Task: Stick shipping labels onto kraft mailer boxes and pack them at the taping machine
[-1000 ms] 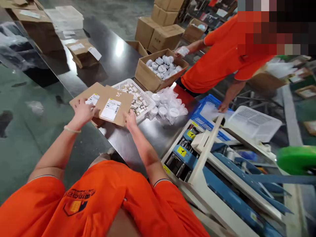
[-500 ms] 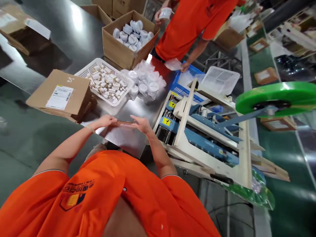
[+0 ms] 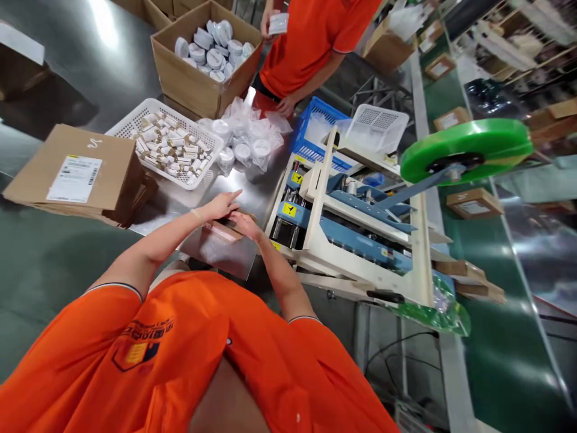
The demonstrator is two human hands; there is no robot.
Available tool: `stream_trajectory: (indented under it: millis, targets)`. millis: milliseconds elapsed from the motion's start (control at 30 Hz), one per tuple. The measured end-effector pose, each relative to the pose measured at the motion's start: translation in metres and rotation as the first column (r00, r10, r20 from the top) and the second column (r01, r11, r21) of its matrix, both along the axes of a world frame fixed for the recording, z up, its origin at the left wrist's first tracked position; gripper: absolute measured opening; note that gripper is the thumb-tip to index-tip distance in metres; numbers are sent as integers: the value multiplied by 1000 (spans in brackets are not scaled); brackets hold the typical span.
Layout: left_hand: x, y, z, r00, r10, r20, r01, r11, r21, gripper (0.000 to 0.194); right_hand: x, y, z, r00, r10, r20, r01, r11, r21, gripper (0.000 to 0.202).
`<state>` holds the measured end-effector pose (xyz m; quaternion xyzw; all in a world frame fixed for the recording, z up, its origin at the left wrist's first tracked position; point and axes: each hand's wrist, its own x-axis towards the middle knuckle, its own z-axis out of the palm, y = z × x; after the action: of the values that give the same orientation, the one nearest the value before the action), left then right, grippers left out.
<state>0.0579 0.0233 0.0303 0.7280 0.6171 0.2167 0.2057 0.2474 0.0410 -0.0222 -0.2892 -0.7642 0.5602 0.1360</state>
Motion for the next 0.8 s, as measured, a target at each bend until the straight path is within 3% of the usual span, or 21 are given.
stream_trajectory:
  millis: [100, 133, 200, 333, 433, 533, 600, 700, 800]
  targets:
    - [-18, -26, 1, 979, 173, -111, -171, 985, 29, 51, 0, 9, -6, 975, -194, -107, 163, 955, -246, 57]
    - [-25, -38, -1, 973, 182, -143, -184, 983, -6, 49, -1, 6, -9, 968, -218, -124, 179, 946, -270, 57]
    - [-33, -61, -6, 983, 68, -170, -81, 994, -70, 44, -2, -4, -14, 959, -241, -148, 195, 943, -270, 56]
    - [-22, -74, -19, 964, -192, -183, 175, 979, -107, 19, -2, -11, -9, 973, -208, -97, 188, 965, -185, 53]
    - [-7, -61, -27, 955, -214, -206, 182, 969, -165, 24, 1, -1, 13, 988, -144, 61, 140, 987, 73, 41]
    - [-3, -57, -38, 968, -45, -245, 35, 998, -47, 25, -3, 3, 39, 946, -237, 223, 118, 888, 445, 41]
    - [-5, -61, -47, 964, 164, -207, -155, 986, 58, 38, -10, -10, 46, 881, -302, 364, 38, 813, 581, 71]
    - [-11, -67, -61, 926, 373, -53, -369, 926, 82, 70, -20, -43, 38, 740, -316, 594, -148, 785, 602, 119]
    - [-15, -71, -69, 912, 392, 125, -400, 916, 44, 93, -21, -62, 21, 719, -360, 594, -111, 785, 610, 111]
